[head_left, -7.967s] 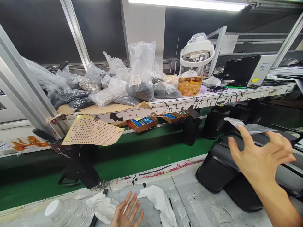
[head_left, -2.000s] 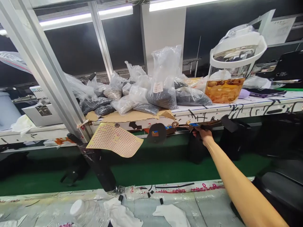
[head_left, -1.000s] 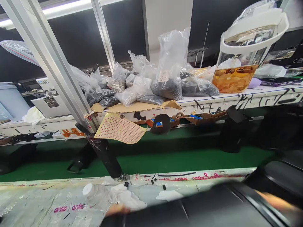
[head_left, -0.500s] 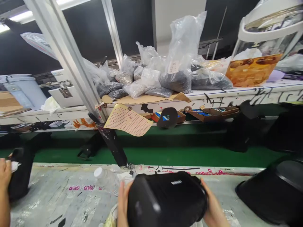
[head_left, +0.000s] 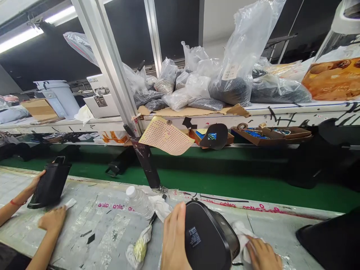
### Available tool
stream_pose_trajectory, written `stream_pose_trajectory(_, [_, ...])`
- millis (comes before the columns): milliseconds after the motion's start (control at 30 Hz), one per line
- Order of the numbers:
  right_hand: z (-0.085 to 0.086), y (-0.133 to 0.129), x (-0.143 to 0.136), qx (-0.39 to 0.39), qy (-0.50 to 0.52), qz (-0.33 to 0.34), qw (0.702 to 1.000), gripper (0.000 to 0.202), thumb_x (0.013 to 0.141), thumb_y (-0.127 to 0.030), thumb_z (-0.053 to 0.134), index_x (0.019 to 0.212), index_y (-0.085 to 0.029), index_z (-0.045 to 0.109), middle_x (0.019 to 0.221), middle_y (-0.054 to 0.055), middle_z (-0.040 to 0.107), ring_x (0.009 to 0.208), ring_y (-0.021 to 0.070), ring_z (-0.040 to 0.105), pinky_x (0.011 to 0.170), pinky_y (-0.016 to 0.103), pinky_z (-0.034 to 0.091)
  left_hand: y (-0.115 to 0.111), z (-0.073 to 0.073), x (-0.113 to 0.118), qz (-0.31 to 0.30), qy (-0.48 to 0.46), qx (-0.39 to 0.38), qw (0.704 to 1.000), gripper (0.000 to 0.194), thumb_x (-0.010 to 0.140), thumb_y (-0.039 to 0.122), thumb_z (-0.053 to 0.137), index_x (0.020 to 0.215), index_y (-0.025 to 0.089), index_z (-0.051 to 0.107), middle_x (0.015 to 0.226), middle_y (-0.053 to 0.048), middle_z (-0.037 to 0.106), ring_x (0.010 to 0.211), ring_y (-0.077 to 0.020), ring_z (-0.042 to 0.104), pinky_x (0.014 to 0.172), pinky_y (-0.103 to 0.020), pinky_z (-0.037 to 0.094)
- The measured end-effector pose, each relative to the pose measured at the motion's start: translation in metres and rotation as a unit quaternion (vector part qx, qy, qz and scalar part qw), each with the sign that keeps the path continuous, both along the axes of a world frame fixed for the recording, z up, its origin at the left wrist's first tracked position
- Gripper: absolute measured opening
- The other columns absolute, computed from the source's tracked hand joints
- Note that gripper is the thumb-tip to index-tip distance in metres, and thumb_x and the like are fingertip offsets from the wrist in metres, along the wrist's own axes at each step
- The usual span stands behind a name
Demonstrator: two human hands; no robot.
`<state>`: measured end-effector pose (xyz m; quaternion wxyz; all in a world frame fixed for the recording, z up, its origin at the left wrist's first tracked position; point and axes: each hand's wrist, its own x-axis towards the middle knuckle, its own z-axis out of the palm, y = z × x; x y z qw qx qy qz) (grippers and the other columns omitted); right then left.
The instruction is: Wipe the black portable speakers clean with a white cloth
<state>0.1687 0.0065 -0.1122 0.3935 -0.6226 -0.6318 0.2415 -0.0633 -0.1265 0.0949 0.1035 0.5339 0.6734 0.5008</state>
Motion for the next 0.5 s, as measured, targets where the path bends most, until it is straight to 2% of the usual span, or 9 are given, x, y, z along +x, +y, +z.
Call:
stream_pose_trajectory(33, [0.005, 0.005, 0.008, -0.006, 0.027, -0.015, 1.0, 0.037, 0.064, -0.057, 0.05, 0.074, -0.025, 0.066, 0.08, 0.013, 0.069, 0.082, 0.0396, 0.061, 0.078, 0.058, 0.045, 0.002, 0.003, 0.003, -0.011, 0.007, -0.014, 1.0, 0.094, 0.06, 0.029, 0.073, 0.143, 0.015, 0.034, 0.143, -0.019, 0.047, 0.131, -0.0384, 0.042, 0.107, -0.049, 0.034])
stream_pose_trajectory(100, [0.018, 0.011, 0.014, -0.008, 0.063, -0.037, 0.997, 0.041, 0.067, -0.062, 0.049, 0.075, -0.024, 0.062, 0.082, 0.014, 0.066, 0.084, 0.0373, 0.061, 0.08, 0.053, 0.047, 0.007, 0.009, 0.008, -0.006, -0.006, -0.046, 0.999, 0.102, 0.054, 0.033, 0.077, 0.144, 0.015, 0.033, 0.142, -0.02, 0.046, 0.131, -0.0385, 0.041, 0.107, -0.051, 0.032])
stream_pose_trajectory(167, [0.032, 0.008, 0.004, 0.003, 0.084, -0.015, 0.996, 0.047, 0.07, -0.066, 0.049, 0.081, -0.023, 0.063, 0.092, 0.013, 0.066, 0.095, 0.035, 0.061, 0.087, 0.048, 0.047, 0.012, 0.013, 0.01, 0.018, -0.063, -0.087, 0.994, 0.105, 0.055, 0.037, 0.077, 0.145, 0.017, 0.028, 0.144, -0.019, 0.042, 0.135, -0.037, 0.036, 0.109, -0.052, 0.031])
stream_pose_trajectory(233, [0.043, -0.004, -0.018, -0.022, 0.131, 0.037, 0.99, 0.05, 0.074, -0.068, 0.049, 0.091, -0.024, 0.065, 0.103, 0.01, 0.068, 0.103, 0.031, 0.061, 0.092, 0.042, 0.048, 0.016, 0.013, 0.009, 0.027, -0.144, -0.123, 0.982, 0.117, 0.052, 0.041, 0.078, 0.149, 0.019, 0.016, 0.146, -0.019, 0.038, 0.137, -0.0363, 0.034, 0.108, -0.051, 0.033])
stream_pose_trajectory(267, [0.047, -0.012, -0.032, -0.048, 0.173, 0.053, 0.982, 0.05, 0.077, -0.067, 0.048, 0.098, -0.025, 0.065, 0.108, 0.007, 0.068, 0.106, 0.0292, 0.061, 0.093, 0.039, 0.048, 0.017, 0.011, 0.008, 0.019, -0.179, -0.124, 0.976, 0.125, 0.05, 0.044, 0.079, 0.15, 0.02, 0.008, 0.147, -0.019, 0.036, 0.138, -0.0357, 0.033, 0.108, -0.051, 0.033])
stream_pose_trajectory(333, [0.055, -0.025, -0.058, -0.113, 0.283, 0.037, 0.952, 0.05, 0.081, -0.065, 0.049, 0.109, -0.026, 0.062, 0.118, 0.005, 0.066, 0.113, 0.0283, 0.059, 0.095, 0.039, 0.047, 0.017, 0.004, 0.006, -0.018, -0.211, -0.088, 0.973, 0.131, 0.053, 0.051, 0.078, 0.149, 0.017, -0.004, 0.149, -0.021, 0.031, 0.141, -0.0329, 0.031, 0.113, -0.047, 0.029])
stream_pose_trajectory(433, [0.068, -0.036, -0.079, -0.182, 0.397, -0.027, 0.899, 0.052, 0.079, -0.065, 0.055, 0.116, -0.029, 0.062, 0.128, 0.002, 0.063, 0.124, 0.0307, 0.052, 0.105, 0.044, 0.04, 0.016, -0.006, 0.004, -0.066, -0.188, -0.038, 0.979, 0.12, 0.062, 0.058, 0.071, 0.149, 0.013, 0.0, 0.156, -0.021, 0.019, 0.146, -0.0282, 0.019, 0.119, -0.042, 0.014])
stream_pose_trajectory(500, [0.084, -0.04, -0.079, -0.201, 0.412, -0.013, 0.889, 0.052, 0.076, -0.063, 0.06, 0.115, -0.029, 0.066, 0.13, 0.0, 0.062, 0.13, 0.0306, 0.046, 0.111, 0.044, 0.033, 0.016, -0.007, 0.001, -0.084, -0.172, -0.068, 0.979, 0.122, 0.058, 0.056, 0.075, 0.149, 0.012, 0.007, 0.158, -0.02, 0.016, 0.148, -0.0283, 0.014, 0.12, -0.042, 0.01])
